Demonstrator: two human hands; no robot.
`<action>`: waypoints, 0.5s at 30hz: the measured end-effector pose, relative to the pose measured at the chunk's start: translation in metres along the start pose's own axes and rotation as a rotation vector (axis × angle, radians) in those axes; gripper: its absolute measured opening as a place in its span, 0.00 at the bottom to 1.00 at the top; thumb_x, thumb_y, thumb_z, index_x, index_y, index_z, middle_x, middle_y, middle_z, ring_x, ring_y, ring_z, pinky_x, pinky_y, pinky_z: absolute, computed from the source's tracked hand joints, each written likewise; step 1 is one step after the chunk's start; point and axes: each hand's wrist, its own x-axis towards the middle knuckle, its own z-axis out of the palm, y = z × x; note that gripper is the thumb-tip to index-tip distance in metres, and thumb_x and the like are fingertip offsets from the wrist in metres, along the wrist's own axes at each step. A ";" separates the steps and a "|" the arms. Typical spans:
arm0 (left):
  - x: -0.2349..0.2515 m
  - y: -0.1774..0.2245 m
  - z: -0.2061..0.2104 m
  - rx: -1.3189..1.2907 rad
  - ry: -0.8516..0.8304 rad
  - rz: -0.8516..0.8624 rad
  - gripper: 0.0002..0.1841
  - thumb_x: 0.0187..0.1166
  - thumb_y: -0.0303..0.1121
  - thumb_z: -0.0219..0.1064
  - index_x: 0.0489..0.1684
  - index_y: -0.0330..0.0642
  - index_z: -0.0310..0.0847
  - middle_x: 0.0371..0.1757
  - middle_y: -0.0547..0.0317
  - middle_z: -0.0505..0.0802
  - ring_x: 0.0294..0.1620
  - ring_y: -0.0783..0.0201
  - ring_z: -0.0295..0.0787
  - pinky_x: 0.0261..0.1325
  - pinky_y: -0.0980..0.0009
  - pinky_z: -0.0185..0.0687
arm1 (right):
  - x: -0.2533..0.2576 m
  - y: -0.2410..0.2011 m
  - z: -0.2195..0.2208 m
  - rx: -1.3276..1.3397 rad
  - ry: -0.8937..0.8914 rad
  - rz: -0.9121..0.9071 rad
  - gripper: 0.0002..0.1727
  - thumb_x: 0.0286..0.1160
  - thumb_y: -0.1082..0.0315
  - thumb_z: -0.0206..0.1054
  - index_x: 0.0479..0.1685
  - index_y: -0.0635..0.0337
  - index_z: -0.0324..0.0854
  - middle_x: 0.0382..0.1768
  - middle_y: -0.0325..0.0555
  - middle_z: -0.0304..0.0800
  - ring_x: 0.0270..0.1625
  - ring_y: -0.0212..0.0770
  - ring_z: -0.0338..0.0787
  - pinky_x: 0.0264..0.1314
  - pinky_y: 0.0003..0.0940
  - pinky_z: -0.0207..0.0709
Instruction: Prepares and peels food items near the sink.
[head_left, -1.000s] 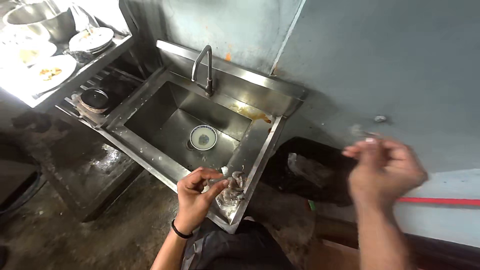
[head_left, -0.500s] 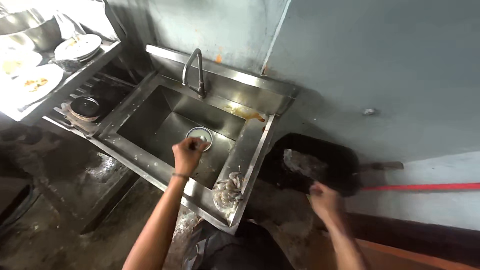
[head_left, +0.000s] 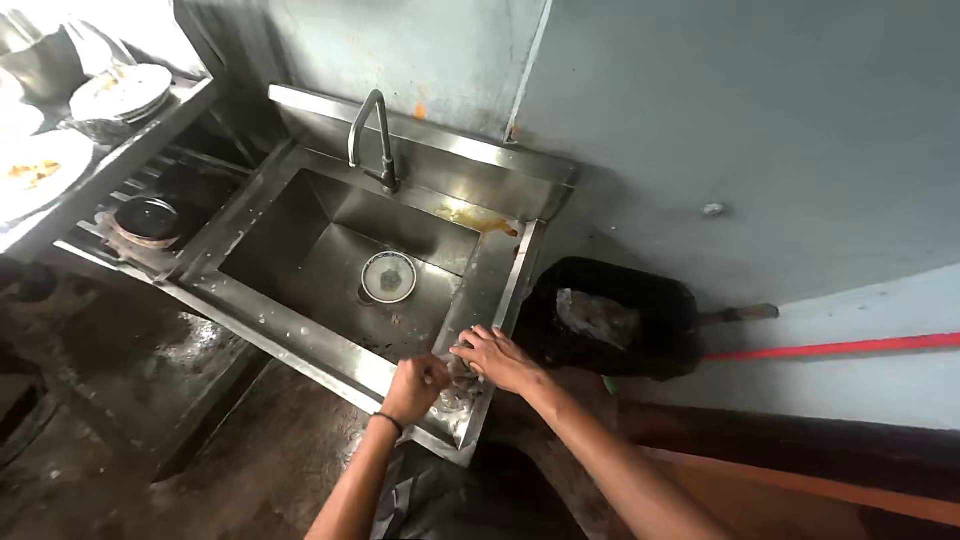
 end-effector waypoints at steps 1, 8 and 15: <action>-0.011 -0.004 0.003 -0.026 0.013 0.020 0.15 0.81 0.43 0.69 0.51 0.40 0.91 0.43 0.57 0.95 0.44 0.65 0.93 0.57 0.62 0.90 | 0.006 0.003 0.001 -0.027 -0.027 -0.038 0.19 0.80 0.65 0.69 0.69 0.39 0.86 0.67 0.45 0.84 0.72 0.53 0.80 0.72 0.57 0.75; -0.055 -0.016 -0.002 -0.177 0.255 0.080 0.15 0.84 0.43 0.67 0.44 0.40 0.91 0.36 0.62 0.95 0.35 0.71 0.91 0.45 0.70 0.89 | 0.010 0.026 -0.001 0.080 0.072 -0.133 0.09 0.82 0.57 0.69 0.46 0.51 0.91 0.51 0.46 0.86 0.60 0.50 0.85 0.63 0.49 0.82; -0.042 0.017 -0.002 -0.292 0.268 0.109 0.18 0.85 0.45 0.66 0.54 0.39 0.88 0.44 0.59 0.94 0.43 0.68 0.93 0.52 0.67 0.90 | -0.018 -0.005 -0.042 0.806 0.399 0.251 0.09 0.79 0.60 0.74 0.45 0.56 0.91 0.37 0.39 0.92 0.35 0.34 0.89 0.44 0.36 0.87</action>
